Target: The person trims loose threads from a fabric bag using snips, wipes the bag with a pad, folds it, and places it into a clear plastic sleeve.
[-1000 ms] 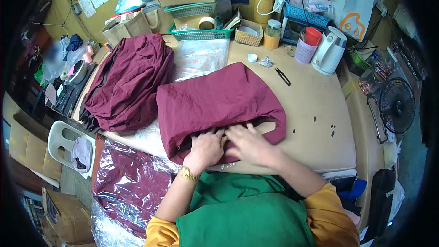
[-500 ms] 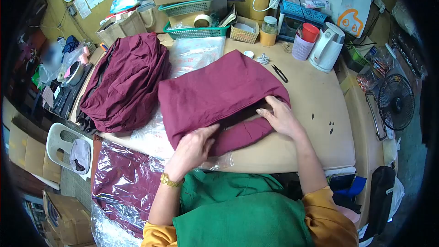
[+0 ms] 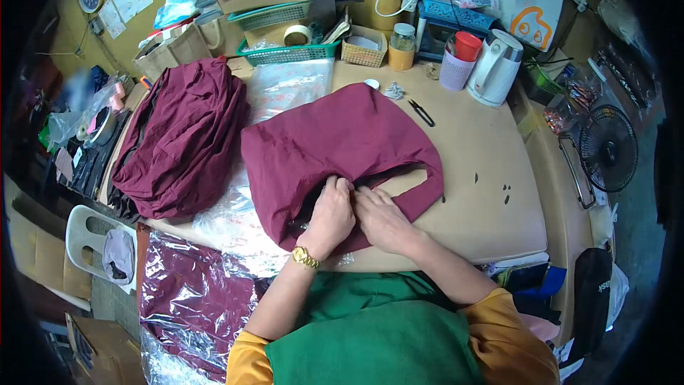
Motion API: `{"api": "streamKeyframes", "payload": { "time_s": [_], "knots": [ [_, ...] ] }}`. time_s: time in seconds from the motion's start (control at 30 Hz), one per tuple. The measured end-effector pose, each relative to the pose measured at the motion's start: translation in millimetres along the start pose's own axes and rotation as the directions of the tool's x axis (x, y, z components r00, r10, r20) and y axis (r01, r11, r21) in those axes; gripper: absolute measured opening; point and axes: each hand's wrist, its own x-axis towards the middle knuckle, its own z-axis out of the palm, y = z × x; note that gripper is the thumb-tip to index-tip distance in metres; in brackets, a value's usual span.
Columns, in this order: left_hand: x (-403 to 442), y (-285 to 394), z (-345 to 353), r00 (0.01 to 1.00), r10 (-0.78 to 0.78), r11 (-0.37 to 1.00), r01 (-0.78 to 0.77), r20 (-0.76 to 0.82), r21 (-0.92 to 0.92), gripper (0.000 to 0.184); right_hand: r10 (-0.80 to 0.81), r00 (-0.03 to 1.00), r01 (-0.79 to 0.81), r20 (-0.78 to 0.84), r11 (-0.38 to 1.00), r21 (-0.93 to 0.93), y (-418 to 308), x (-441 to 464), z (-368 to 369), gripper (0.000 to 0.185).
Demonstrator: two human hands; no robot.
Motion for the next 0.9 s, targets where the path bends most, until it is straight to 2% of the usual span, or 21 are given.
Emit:
{"api": "streamKeyframes", "payload": {
  "time_s": [0.07, 0.1, 0.13, 0.2, 0.23, 0.27, 0.33, 0.37, 0.5, 0.6, 0.67, 0.8, 0.87, 0.9],
  "knots": [
    [2, -4, 10, 0.999, -0.015, 0.995, 0.011, 0.045, 0.097, 0.025, 0.007, 0.999, -0.006, 0.033, 1.0, -0.024, -4, -8, -2, 0.041],
    [5, -1, 10, 0.99, -0.071, 0.984, 0.049, 0.126, 0.169, 0.027, 0.051, 0.991, -0.055, 0.121, 0.998, 0.026, -7, -10, -5, 0.043],
    [9, 1, 10, 0.989, -0.066, 0.986, 0.044, 0.132, 0.163, 0.027, 0.06, 0.991, -0.063, 0.122, 0.998, 0.023, -10, -12, -7, 0.043],
    [14, 5, 10, 0.972, -0.135, 0.935, 0.06, 0.193, 0.351, 0.028, 0.107, 0.973, -0.093, 0.204, 0.993, -0.076, -15, -13, -11, 0.048],
    [14, 2, 13, 0.97, -0.165, 0.898, 0.073, 0.18, 0.435, 0.028, 0.112, 0.968, -0.101, 0.222, 0.993, -0.061, -16, -13, -12, 0.046],
    [14, 3, 13, 0.97, -0.165, 0.897, 0.072, 0.18, 0.436, 0.028, 0.112, 0.969, -0.101, 0.222, 0.993, -0.06, -17, -14, -10, 0.046],
    [15, 5, 9, 0.959, -0.207, 0.865, 0.088, 0.192, 0.493, 0.025, 0.106, 0.991, -0.105, 0.079, 0.994, -0.013, -18, -16, -3, 0.041],
    [13, 1, 13, 0.977, -0.154, 0.863, 0.06, 0.148, 0.502, 0.022, 0.108, 0.991, -0.107, 0.075, 0.994, -0.011, -17, -17, -2, 0.041],
    [17, -14, 24, 0.976, -0.121, 0.896, 0.03, 0.178, 0.443, 0.022, 0.107, 0.989, -0.103, 0.097, 0.994, -0.046, -20, -17, -2, 0.038],
    [20, -11, 25, 0.991, -0.073, 0.921, 0.024, 0.112, 0.389, 0.018, 0.116, 0.988, -0.11, 0.105, 0.992, -0.063, -22, -16, -5, 0.038],
    [25, -6, 17, 0.952, -0.216, 0.908, 0.115, 0.215, 0.402, 0.015, 0.123, 0.987, -0.118, 0.104, 0.992, -0.054, -23, -17, -5, 0.038],
    [26, -24, 28, 0.983, -0.158, 0.906, 0.106, 0.095, 0.409, 0.014, 0.133, 0.987, -0.128, 0.086, 0.99, -0.059, -27, -17, -4, 0.038],
    [31, -32, 29, 0.917, -0.292, 0.877, 0.143, 0.272, 0.458, 0.017, 0.145, 0.986, -0.141, 0.081, 0.989, -0.053, -32, -19, -4, 0.038],
    [32, -42, 38, 0.917, -0.294, 0.877, 0.146, 0.271, 0.458, 0.017, 0.135, 0.987, -0.129, 0.092, 0.989, -0.077, -35, -19, -4, 0.038]
  ]
}}
